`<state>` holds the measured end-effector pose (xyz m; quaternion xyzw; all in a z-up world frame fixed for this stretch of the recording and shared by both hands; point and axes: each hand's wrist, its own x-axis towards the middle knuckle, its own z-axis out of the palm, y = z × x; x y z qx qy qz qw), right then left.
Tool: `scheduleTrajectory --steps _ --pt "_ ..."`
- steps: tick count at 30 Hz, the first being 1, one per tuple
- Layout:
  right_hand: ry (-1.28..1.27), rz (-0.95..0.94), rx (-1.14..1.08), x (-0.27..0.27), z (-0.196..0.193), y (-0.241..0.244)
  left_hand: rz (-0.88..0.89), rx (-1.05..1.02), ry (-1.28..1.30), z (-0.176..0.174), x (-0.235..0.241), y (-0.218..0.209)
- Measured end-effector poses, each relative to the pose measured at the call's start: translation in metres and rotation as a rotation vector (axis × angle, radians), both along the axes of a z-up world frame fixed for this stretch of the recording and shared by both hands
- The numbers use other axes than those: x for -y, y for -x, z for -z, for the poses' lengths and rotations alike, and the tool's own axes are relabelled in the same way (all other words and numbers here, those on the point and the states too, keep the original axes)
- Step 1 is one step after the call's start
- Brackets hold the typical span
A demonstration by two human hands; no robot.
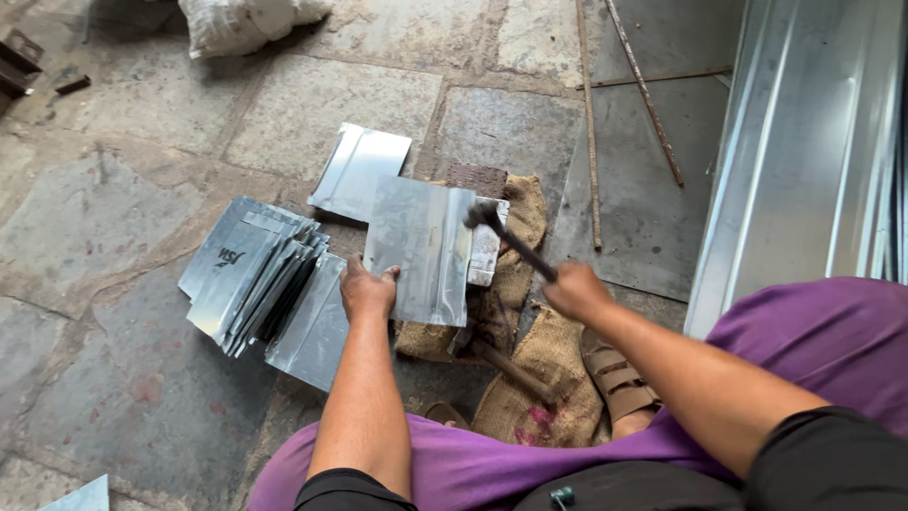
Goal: The person hammers thin metal sheets on a metal block by hand using a hammer. They pick up individual sheets from a stack, place them on the block, and strike them along the edges before placing them into a new pile.
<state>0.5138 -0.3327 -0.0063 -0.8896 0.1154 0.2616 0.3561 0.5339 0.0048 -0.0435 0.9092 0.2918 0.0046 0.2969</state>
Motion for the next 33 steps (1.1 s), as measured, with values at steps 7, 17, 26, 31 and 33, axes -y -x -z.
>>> scheduleTrajectory --steps 7,17,26,31,33 --pt "-0.23 -0.452 1.432 0.011 -0.087 -0.055 0.019 -0.086 0.101 -0.019 0.008 0.0" --pt "-0.191 -0.028 -0.017 0.007 -0.002 0.005 0.158 -0.419 -0.07 -0.061 0.023 0.003" --pt "-0.253 -0.207 0.619 -0.004 -0.092 -0.016 0.041 -0.409 0.007 -0.068 0.031 0.005" --pt "-0.931 -0.339 1.217 0.012 -0.142 -0.033 0.045 -0.4 0.005 -0.055 0.027 -0.001" --pt "-1.132 -0.294 1.221 0.014 -0.122 -0.039 0.055 -0.404 0.009 -0.051 0.024 -0.002"
